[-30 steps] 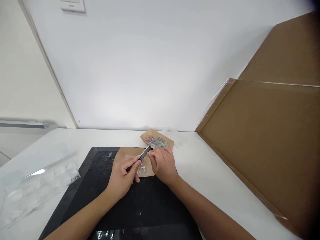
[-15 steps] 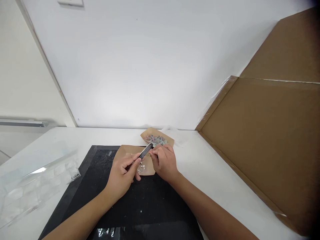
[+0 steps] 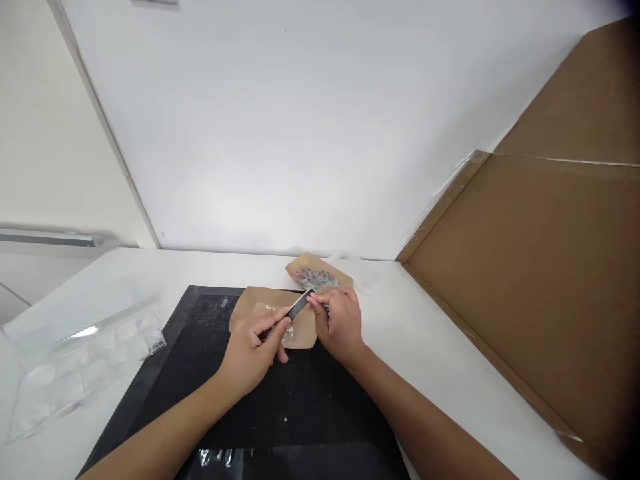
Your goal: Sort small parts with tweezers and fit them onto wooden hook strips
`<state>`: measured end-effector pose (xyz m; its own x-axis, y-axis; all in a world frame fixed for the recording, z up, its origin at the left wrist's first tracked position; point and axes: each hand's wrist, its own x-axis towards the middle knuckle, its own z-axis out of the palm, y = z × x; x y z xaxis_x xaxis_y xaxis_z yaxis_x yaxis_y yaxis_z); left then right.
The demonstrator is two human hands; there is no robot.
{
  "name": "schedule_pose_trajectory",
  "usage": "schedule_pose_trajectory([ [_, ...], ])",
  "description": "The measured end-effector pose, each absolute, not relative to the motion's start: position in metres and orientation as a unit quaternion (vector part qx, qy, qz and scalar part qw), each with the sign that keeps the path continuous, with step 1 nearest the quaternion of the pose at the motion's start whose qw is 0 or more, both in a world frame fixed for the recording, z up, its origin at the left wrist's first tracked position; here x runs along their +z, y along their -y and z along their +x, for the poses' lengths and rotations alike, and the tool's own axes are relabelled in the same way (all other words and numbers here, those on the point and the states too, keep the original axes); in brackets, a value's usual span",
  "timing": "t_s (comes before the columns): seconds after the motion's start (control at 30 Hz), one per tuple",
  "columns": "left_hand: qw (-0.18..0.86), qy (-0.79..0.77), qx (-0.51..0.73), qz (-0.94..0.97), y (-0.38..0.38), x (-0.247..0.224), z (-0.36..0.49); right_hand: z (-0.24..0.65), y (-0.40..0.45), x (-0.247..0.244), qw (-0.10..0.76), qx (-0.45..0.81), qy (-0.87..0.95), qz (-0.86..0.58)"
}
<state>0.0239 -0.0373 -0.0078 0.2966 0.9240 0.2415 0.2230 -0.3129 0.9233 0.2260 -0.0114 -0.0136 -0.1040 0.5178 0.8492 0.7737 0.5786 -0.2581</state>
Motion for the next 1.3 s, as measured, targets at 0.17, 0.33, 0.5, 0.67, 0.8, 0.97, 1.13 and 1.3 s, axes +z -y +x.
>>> schedule_pose_trajectory([
  [0.17, 0.383, -0.417, 0.431, 0.703, 0.037, -0.006, 0.024, 0.218, 0.018, -0.015, 0.462, -0.131, 0.781, -0.398],
  [0.33, 0.357, -0.415, 0.429, 0.719, 0.035, -0.006, 0.021, 0.216, 0.017, -0.015, 0.458, -0.123, 0.775, -0.418],
  [0.5, 0.325, -0.412, 0.429, 0.736, 0.036, -0.006, 0.022, 0.222, 0.011, -0.015, 0.457, -0.105, 0.775, -0.424],
  [0.67, 0.304, -0.408, 0.429, 0.747, 0.036, -0.003, 0.022, 0.216, 0.017, -0.012, 0.430, -0.101, 0.796, -0.414],
  [0.8, 0.285, -0.401, 0.438, 0.752, 0.035, -0.005, 0.022, 0.221, 0.012, -0.011, 0.461, -0.106, 0.758, -0.450],
  [0.97, 0.259, -0.387, 0.451, 0.762, 0.038, -0.003, 0.024, 0.225, 0.013, -0.010, 0.430, -0.140, 0.790, -0.413],
  [1.13, 0.252, -0.394, 0.444, 0.764, 0.037, 0.001, 0.023, 0.216, 0.018, -0.007, 0.414, -0.155, 0.798, -0.410],
  [1.3, 0.251, -0.400, 0.439, 0.764, 0.037, -0.001, 0.022, 0.228, 0.006, -0.010, 0.445, -0.153, 0.762, -0.445],
])
